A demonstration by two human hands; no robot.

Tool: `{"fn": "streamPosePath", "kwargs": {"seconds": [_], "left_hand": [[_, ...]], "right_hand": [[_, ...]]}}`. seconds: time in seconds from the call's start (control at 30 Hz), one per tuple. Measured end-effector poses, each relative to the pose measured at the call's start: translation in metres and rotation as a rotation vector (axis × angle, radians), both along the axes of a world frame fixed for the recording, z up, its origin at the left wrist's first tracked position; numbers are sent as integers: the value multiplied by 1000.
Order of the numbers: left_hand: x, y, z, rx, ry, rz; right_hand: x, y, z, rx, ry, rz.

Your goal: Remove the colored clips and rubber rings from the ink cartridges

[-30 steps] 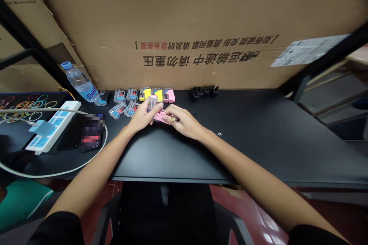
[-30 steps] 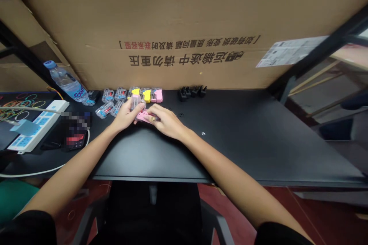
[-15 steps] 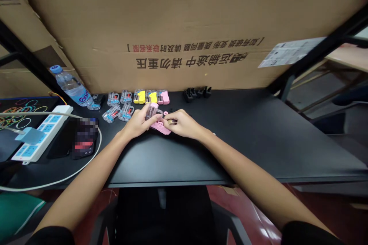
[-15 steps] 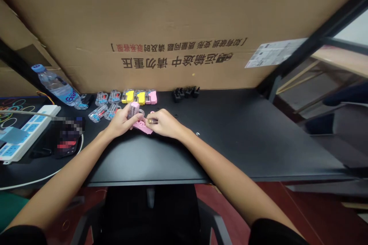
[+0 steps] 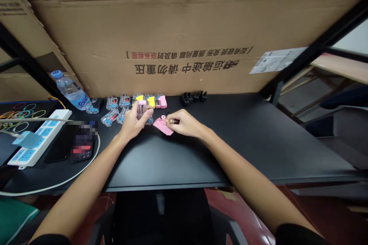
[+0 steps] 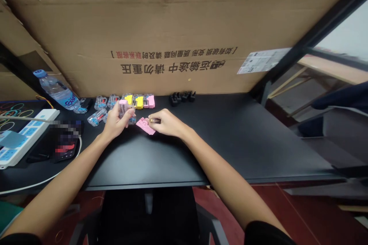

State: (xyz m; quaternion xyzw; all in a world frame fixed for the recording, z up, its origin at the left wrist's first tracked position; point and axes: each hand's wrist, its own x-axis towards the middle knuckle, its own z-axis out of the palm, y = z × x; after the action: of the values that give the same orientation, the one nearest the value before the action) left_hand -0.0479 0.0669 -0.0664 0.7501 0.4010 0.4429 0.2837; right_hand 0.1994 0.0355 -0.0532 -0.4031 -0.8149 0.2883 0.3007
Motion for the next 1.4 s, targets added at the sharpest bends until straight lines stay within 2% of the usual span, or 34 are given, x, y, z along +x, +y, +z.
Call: {"fn": "streamPosePath", "kwargs": {"seconds": [0.1, 0.2, 0.3, 0.4, 0.5, 0.67, 0.73, 0.87, 1.07, 1.2, 1.3, 1.4], "left_hand": [[-4, 4, 1, -31, 8, 59], [-5, 5, 2, -70, 155, 41], [-3, 2, 2, -49, 360, 17], [1, -2, 1, -47, 477, -1], [1, -2, 0, -50, 495, -4], [0, 0, -2, -16, 515, 0], [0, 0, -2, -15, 529, 1], [0, 0, -3, -38, 547, 6], [0, 0, -3, -37, 528, 3], [-2, 2, -5, -52, 537, 11], [-3, 5, -6, 90, 538, 0], [-4, 8, -6, 240, 575, -26]], "right_hand": [[26, 11, 5, 15, -80, -98], [68, 24, 6, 46, -199, -361], [115, 32, 4, -28, -373, -637], [146, 34, -1, -111, -486, -805], [155, 37, -8, -129, -476, -879], [151, 50, -19, 0, -392, -1032], [150, 56, -24, -17, -380, -1028], [151, 66, -34, -89, -373, -924], [146, 69, -38, -39, -277, -804], [146, 62, -30, 107, -216, -869], [136, 54, -22, 242, -196, -894], [108, 45, -16, 361, -274, -886]]}}
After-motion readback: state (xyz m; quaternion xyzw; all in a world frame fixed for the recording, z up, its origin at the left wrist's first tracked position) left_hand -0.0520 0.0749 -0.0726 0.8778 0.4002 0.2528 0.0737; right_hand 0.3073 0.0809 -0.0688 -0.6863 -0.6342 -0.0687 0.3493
